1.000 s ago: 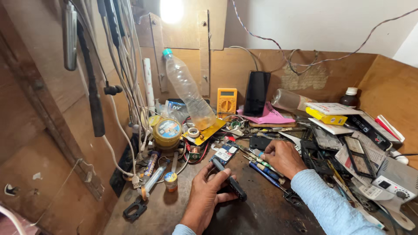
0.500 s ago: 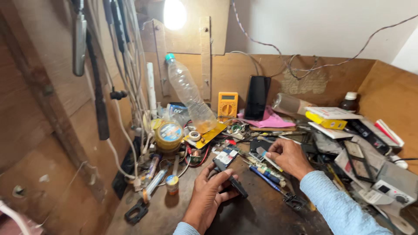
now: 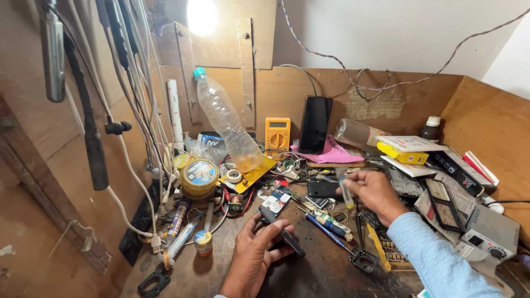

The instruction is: The person uses a small blue tool to pry and adjust components inside a disassembled mobile phone on a cluttered workbench. They repeatedly insert the tool into the phone's interior, reposition the device, and handle a small black plastic part before continuing to work on the phone's internal assembly.

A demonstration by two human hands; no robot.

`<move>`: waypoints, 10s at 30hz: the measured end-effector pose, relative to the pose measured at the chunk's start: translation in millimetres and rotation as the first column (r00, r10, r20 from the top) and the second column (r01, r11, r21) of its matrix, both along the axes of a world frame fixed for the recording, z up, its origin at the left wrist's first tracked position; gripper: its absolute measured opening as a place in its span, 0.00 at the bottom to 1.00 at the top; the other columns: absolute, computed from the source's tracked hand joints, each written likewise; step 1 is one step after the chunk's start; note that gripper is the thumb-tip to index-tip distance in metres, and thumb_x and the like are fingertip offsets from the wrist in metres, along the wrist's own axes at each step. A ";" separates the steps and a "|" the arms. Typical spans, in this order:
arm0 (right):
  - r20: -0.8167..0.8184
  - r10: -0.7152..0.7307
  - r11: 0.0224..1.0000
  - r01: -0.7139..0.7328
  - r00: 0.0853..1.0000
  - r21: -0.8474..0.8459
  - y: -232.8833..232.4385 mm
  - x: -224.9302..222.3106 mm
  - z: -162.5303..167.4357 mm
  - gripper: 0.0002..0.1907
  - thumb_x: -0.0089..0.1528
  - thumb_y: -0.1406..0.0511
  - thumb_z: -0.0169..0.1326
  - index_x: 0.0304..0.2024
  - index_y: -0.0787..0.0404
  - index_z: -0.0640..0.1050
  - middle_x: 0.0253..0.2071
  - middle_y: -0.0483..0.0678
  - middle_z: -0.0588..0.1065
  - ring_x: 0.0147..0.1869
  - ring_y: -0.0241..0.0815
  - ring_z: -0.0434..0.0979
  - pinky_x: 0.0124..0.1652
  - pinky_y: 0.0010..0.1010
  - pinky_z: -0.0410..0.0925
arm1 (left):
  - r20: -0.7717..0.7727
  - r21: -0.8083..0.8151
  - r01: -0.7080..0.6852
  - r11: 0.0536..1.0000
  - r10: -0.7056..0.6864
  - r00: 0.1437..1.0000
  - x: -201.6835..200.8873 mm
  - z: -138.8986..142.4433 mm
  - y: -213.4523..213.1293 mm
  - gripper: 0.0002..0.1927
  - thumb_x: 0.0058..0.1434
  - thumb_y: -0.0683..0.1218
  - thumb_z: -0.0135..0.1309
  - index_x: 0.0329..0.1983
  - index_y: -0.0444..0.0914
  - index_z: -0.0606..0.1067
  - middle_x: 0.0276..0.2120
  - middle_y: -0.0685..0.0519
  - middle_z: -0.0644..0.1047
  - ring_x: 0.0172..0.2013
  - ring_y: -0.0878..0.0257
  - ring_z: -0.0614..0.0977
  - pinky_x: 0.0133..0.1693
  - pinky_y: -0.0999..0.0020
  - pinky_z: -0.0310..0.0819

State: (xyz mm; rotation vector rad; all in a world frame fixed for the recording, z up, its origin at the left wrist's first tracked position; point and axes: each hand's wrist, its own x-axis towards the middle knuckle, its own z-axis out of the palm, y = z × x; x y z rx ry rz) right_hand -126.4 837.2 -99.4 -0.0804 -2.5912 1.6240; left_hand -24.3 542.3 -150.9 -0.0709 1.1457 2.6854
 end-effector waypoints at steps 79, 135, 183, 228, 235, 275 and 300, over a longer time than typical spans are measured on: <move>-0.582 0.255 0.817 0.150 0.773 0.557 -106.7 180.5 5.6 0.10 0.57 0.64 0.62 0.41 0.57 0.85 0.34 0.49 0.82 0.34 0.52 0.83 0.30 0.38 0.73 | -0.104 -0.128 -0.314 0.941 0.302 0.948 28.2 9.2 49.1 0.35 0.53 0.43 0.66 0.65 0.43 0.70 0.39 0.52 0.84 0.35 0.65 0.84 0.32 0.66 0.83; 0.043 0.081 0.995 -0.078 0.996 -0.059 -76.0 152.6 -3.2 0.14 0.57 0.62 0.64 0.44 0.61 0.88 0.21 0.45 0.78 0.16 0.31 0.67 0.16 0.25 0.55 | -0.019 -0.080 -0.150 0.985 0.149 0.989 27.1 5.4 42.7 0.24 0.55 0.45 0.65 0.55 0.37 0.76 0.38 0.55 0.79 0.34 0.63 0.83 0.34 0.59 0.87; -0.224 -0.030 0.999 0.022 0.974 -0.039 -41.4 162.9 0.1 0.09 0.62 0.66 0.59 0.38 0.66 0.82 0.25 0.43 0.79 0.22 0.33 0.71 0.23 0.25 0.64 | -0.102 -0.199 -0.197 0.960 0.180 0.978 31.7 22.2 72.5 0.43 0.52 0.39 0.63 0.73 0.42 0.63 0.39 0.53 0.78 0.31 0.63 0.81 0.28 0.65 0.78; -0.605 0.296 0.955 -0.240 0.739 0.174 -25.8 142.7 -31.8 0.09 0.57 0.76 0.62 0.39 0.62 0.85 0.35 0.45 0.85 0.38 0.34 0.84 0.38 0.25 0.75 | 0.026 0.085 0.099 0.991 -0.101 0.995 1.1 -15.1 78.3 0.20 0.60 0.41 0.59 0.55 0.42 0.72 0.41 0.52 0.80 0.41 0.56 0.84 0.44 0.44 0.83; -0.777 0.188 0.939 0.122 0.600 0.321 -44.4 184.2 -28.1 0.15 0.55 0.78 0.57 0.42 0.61 0.84 0.40 0.48 0.83 0.42 0.42 0.85 0.41 0.31 0.77 | 0.065 0.091 -0.006 0.996 0.000 0.998 14.6 -14.7 88.0 0.21 0.60 0.41 0.60 0.56 0.42 0.71 0.40 0.49 0.80 0.38 0.54 0.84 0.42 0.47 0.81; -0.569 0.158 0.985 -0.089 0.807 0.148 -78.4 202.9 -24.6 0.17 0.51 0.66 0.69 0.41 0.63 0.83 0.40 0.46 0.84 0.42 0.35 0.84 0.41 0.27 0.74 | -0.058 0.091 0.028 0.995 -0.023 0.998 39.4 -2.4 52.7 0.27 0.64 0.42 0.50 0.67 0.42 0.63 0.56 0.47 0.75 0.53 0.50 0.82 0.47 0.49 0.84; -0.488 0.206 0.966 -0.097 0.848 0.239 -88.5 200.3 -36.9 0.21 0.55 0.67 0.66 0.51 0.62 0.82 0.51 0.50 0.82 0.53 0.41 0.85 0.48 0.29 0.75 | -0.051 0.108 -0.124 0.986 0.130 0.990 30.6 -21.8 58.5 0.35 0.63 0.38 0.52 0.73 0.46 0.60 0.52 0.48 0.77 0.50 0.54 0.81 0.42 0.52 0.82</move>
